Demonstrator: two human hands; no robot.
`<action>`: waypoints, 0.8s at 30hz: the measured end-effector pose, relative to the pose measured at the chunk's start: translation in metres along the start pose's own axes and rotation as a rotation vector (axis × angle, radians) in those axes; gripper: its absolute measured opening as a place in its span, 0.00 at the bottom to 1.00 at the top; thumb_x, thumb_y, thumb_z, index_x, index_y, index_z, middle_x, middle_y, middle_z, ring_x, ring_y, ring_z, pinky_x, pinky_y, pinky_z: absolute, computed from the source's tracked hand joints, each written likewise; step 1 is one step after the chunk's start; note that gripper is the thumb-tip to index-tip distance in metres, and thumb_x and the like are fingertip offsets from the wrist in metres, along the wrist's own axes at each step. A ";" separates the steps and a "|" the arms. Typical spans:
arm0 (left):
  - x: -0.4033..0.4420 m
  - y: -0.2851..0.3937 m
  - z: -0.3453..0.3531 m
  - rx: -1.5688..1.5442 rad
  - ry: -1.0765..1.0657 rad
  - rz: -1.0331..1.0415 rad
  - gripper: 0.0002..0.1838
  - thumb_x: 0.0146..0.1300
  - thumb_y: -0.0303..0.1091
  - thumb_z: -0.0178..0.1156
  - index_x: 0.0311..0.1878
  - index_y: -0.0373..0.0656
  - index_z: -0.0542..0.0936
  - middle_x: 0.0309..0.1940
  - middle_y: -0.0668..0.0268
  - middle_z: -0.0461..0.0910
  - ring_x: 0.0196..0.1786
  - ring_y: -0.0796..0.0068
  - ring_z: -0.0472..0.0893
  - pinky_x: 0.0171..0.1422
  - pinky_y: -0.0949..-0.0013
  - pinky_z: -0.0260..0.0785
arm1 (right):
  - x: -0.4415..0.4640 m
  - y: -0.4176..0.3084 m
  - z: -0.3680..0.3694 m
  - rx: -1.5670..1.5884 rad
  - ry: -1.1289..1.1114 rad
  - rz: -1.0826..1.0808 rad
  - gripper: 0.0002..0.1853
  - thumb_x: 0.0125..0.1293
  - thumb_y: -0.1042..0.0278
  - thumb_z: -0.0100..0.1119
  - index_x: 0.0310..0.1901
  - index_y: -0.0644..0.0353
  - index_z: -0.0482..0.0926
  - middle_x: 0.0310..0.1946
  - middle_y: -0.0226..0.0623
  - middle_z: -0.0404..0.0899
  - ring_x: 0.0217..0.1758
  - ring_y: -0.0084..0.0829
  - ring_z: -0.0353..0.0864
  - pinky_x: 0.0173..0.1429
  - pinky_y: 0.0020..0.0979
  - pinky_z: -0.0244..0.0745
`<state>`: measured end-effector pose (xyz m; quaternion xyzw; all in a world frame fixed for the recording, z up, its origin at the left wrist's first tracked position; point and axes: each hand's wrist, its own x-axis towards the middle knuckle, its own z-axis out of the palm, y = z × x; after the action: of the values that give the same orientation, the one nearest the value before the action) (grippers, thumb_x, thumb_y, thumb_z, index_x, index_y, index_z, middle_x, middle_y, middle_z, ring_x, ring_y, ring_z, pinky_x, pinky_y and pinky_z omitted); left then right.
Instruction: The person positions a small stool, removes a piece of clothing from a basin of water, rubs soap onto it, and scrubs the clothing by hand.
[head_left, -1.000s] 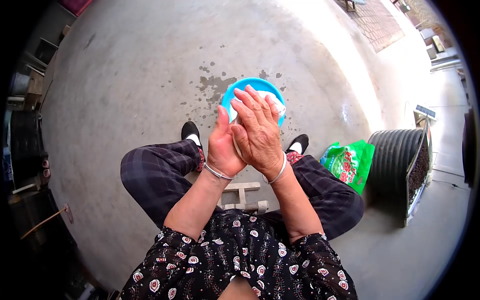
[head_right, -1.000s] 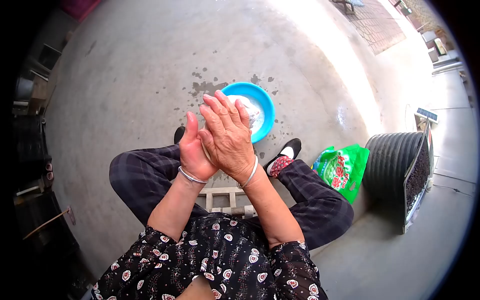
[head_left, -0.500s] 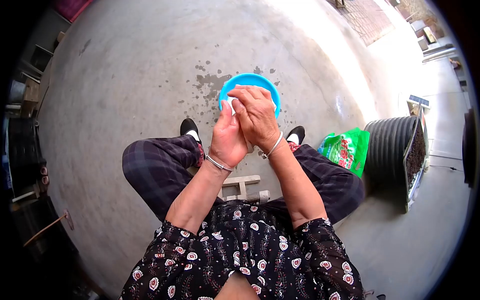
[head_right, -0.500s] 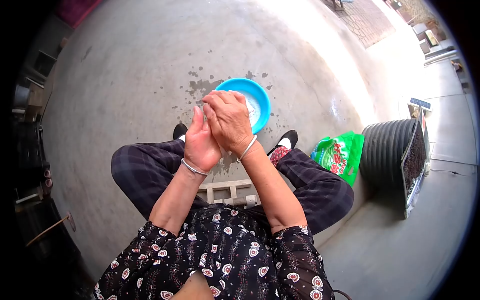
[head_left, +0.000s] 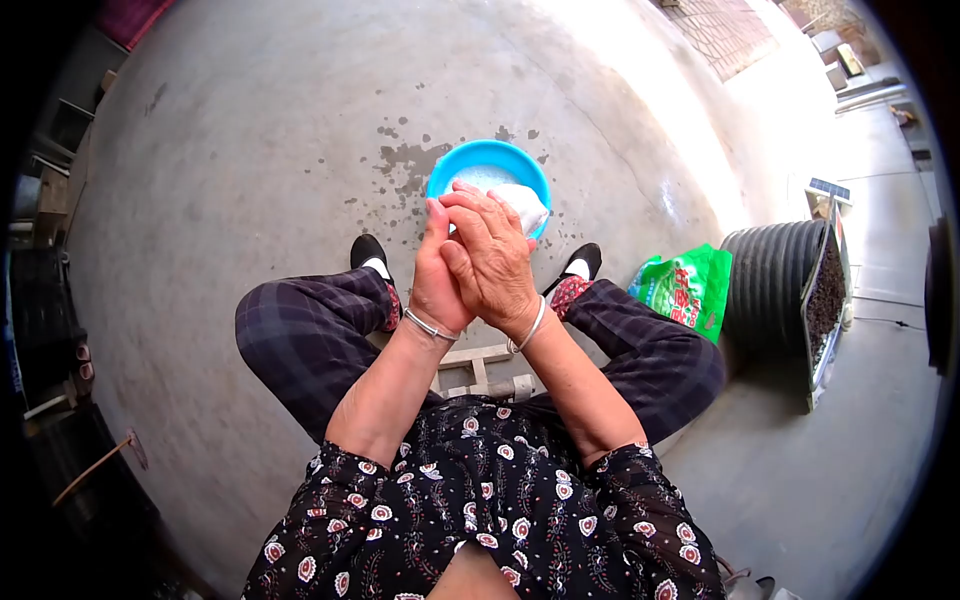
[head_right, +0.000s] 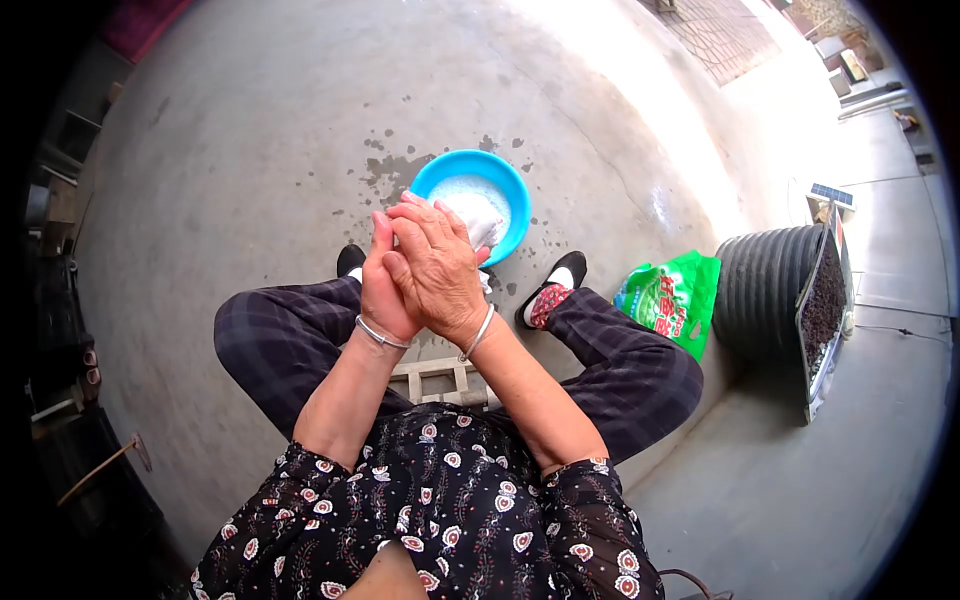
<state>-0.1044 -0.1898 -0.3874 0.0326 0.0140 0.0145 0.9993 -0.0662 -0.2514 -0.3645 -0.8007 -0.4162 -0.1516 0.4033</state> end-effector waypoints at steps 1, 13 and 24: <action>0.002 -0.001 -0.007 0.020 -0.009 -0.011 0.32 0.65 0.61 0.38 0.61 0.47 0.62 0.62 0.66 0.63 0.67 0.65 0.59 0.70 0.47 0.49 | 0.003 0.007 -0.003 -0.004 -0.043 0.016 0.08 0.62 0.65 0.47 0.32 0.59 0.72 0.31 0.35 0.74 0.44 0.39 0.74 0.60 0.42 0.59; -0.001 -0.001 -0.004 0.136 0.051 -0.067 0.38 0.64 0.64 0.35 0.65 0.40 0.56 0.65 0.60 0.58 0.67 0.64 0.58 0.71 0.61 0.48 | 0.005 0.033 0.005 0.005 -0.046 0.078 0.09 0.63 0.64 0.49 0.39 0.59 0.74 0.41 0.38 0.77 0.49 0.38 0.74 0.57 0.37 0.61; 0.005 -0.004 0.001 0.156 -0.098 -0.149 0.48 0.60 0.66 0.42 0.67 0.32 0.46 0.67 0.55 0.53 0.70 0.60 0.53 0.72 0.58 0.44 | 0.027 0.077 0.002 0.092 0.136 0.358 0.05 0.56 0.72 0.54 0.32 0.64 0.74 0.26 0.43 0.74 0.25 0.33 0.73 0.33 0.34 0.69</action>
<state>-0.0991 -0.1937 -0.3869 0.1100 -0.0314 -0.0626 0.9915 0.0106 -0.2604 -0.3895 -0.8306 -0.2456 -0.1120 0.4872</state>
